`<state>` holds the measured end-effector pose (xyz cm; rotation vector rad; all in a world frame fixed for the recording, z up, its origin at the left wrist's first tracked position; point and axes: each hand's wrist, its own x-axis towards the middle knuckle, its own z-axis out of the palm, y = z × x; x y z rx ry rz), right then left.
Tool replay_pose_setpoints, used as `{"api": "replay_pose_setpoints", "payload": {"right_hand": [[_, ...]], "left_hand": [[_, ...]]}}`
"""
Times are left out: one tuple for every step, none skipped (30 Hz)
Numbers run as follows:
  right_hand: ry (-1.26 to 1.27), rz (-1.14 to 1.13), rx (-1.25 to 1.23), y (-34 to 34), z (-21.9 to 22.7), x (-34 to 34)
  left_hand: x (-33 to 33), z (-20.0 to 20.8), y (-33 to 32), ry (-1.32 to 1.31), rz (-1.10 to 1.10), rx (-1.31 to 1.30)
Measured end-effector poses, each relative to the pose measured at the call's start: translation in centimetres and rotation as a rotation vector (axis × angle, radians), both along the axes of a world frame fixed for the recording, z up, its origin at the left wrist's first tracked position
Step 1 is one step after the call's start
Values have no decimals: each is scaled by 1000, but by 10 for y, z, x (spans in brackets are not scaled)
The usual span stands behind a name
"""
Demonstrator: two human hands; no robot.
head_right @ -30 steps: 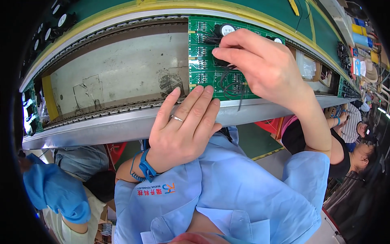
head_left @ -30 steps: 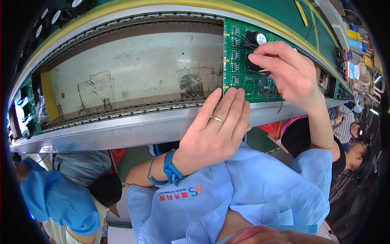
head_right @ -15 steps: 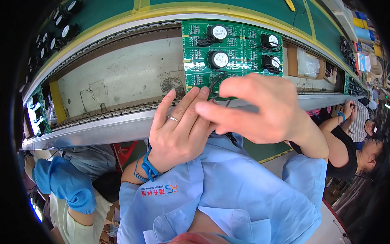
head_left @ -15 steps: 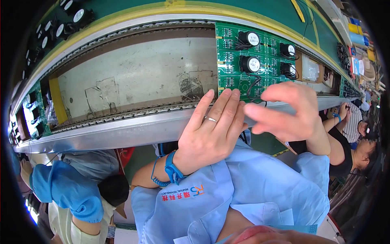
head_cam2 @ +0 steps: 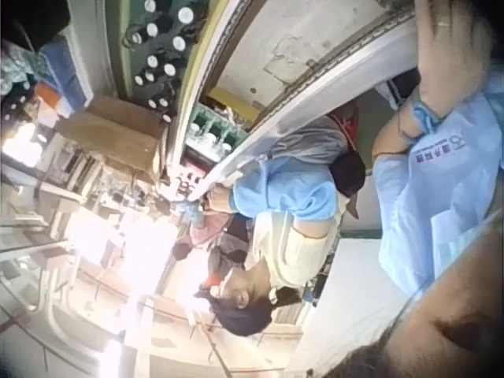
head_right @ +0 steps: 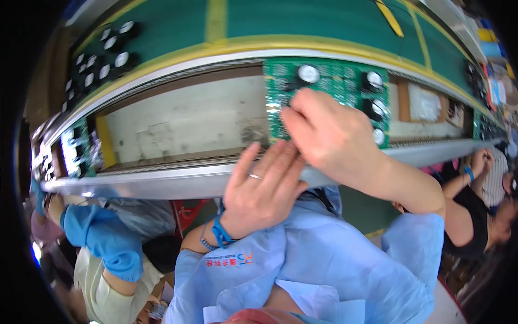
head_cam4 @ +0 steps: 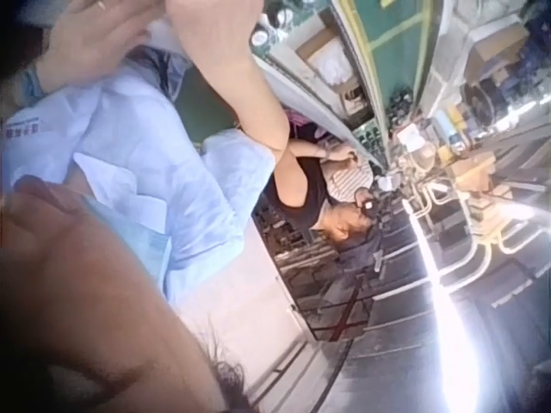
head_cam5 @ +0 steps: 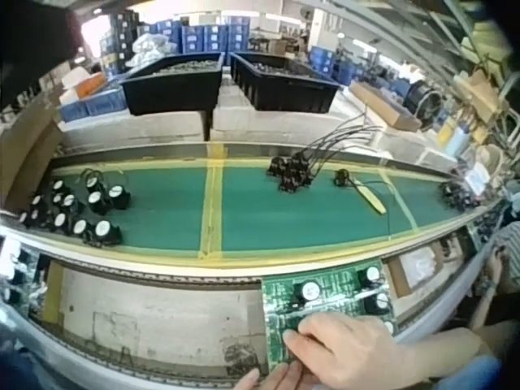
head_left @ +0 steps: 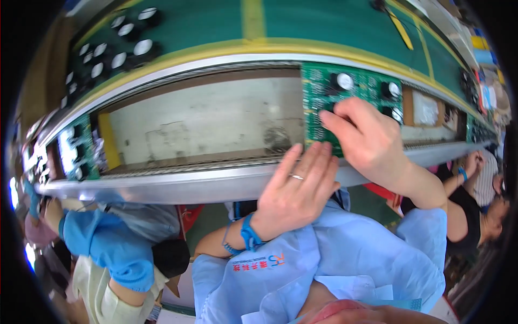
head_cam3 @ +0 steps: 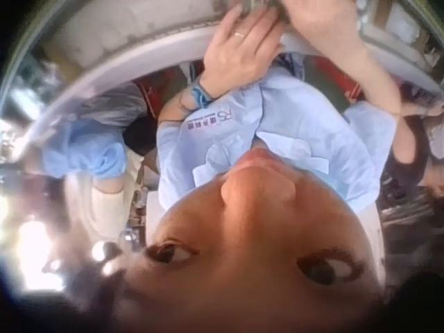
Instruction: The person assembles electronic components, including capacitors and black housings, onto a large PCB panel by hand.
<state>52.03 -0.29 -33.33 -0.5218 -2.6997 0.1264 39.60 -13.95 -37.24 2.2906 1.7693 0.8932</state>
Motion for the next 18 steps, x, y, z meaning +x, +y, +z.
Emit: {"api": "replay_pose_setpoints", "payload": {"right_hand": [[-71,-6,-192,-2,12,2],[-147,21,-295,-2,27,3],[-222,27,-412,-4,48,-2],[-204,85,-413,2,65,-11],[-265,105,-496,5,84,-14],[-328,108,-580,3,95,-17],[-319,118,-573,7,95,-27],[-214,239,-488,20,92,-44],[-111,384,-409,34,87,-65],[-72,341,-357,41,78,-92],[-31,273,-300,43,70,-120],[10,252,-275,42,60,-149],[14,257,-291,45,47,-171],[40,238,-196,52,27,-190],[-20,132,-191,48,19,-205],[-10,141,-191,52,14,-210],[-21,142,-133,56,6,-217],[-33,136,-74,60,1,-217]], "left_hand": [[0,-3,0,-15,-12,28],[1,-4,0,-42,-19,54],[-1,-4,0,-13,1,61],[-2,-4,-3,12,34,62],[-2,-6,-4,28,49,74],[-2,-6,-3,11,30,102],[-2,-5,-4,-4,16,121],[-3,-6,-4,1,17,128],[-2,-5,-6,-5,40,132],[-2,-7,-7,-12,60,137],[-2,-6,-7,-44,49,142],[-1,-7,-9,-34,59,146],[0,-8,-9,-40,56,151],[2,-9,-8,-45,47,155],[4,-11,-8,-42,42,153],[7,-10,-7,-30,49,153],[9,-11,-7,-45,36,160],[12,-12,-7,-63,15,167]]}}
